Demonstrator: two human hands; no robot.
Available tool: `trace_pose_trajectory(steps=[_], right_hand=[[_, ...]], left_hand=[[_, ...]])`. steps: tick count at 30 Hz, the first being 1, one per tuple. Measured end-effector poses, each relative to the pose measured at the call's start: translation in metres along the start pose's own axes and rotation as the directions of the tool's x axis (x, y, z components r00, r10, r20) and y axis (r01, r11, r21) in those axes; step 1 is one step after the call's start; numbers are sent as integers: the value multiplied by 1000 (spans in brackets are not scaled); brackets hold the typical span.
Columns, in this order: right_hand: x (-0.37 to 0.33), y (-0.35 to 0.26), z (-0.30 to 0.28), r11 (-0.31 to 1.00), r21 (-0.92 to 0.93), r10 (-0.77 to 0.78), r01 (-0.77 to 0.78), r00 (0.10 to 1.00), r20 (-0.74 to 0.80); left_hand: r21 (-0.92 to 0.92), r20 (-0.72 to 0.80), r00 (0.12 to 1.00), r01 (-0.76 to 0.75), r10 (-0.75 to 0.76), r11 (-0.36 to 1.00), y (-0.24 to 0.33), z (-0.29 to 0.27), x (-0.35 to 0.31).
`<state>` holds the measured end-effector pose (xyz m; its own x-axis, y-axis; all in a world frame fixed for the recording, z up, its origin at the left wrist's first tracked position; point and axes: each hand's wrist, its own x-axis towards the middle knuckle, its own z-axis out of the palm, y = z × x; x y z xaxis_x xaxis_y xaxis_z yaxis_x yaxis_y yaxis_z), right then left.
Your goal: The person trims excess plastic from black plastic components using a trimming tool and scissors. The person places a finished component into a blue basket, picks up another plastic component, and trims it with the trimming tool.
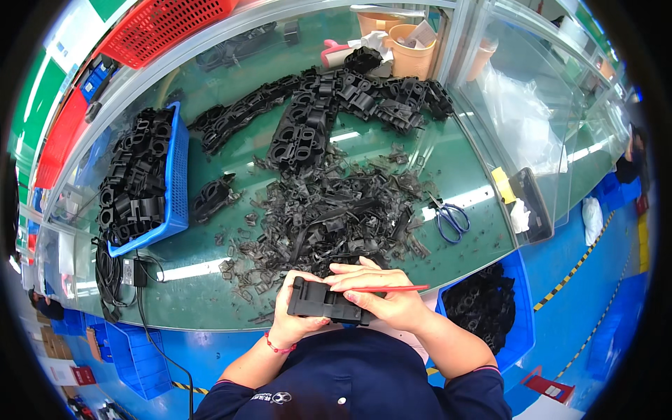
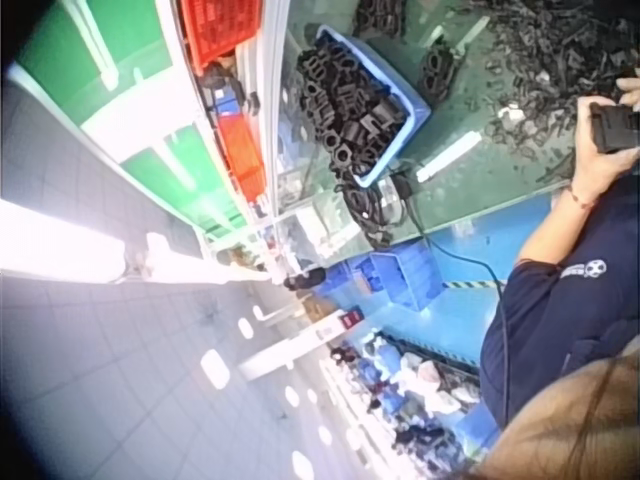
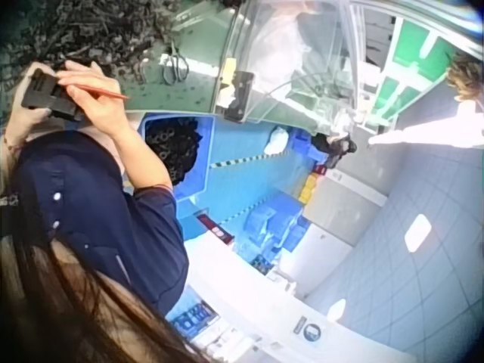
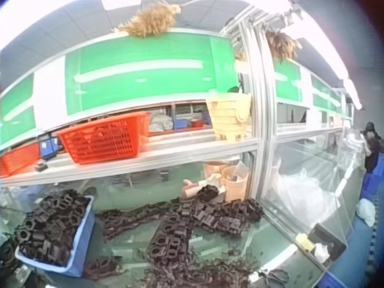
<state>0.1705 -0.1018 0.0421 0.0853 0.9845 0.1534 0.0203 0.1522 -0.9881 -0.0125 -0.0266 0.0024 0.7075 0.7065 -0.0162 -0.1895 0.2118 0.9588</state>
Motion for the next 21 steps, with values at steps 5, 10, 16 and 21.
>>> trace_pose_trajectory(steps=[5,10,16,21], right_hand=[[4,-2,-2,943,-277,-174,185,983,63],[7,5,-2,565,-728,-487,387,869,84],[3,7,-6,905,-394,-257,162,945,-201],[-4,11,1,996,48,-67,72,991,-114]], left_hand=[[-27,0,1000,20,-20,999,1,4,1],[-96,-58,989,133,-139,986,1,4,3],[-101,-29,998,56,-59,993,-2,-1,2],[-140,-52,997,45,-52,989,-2,3,3]])
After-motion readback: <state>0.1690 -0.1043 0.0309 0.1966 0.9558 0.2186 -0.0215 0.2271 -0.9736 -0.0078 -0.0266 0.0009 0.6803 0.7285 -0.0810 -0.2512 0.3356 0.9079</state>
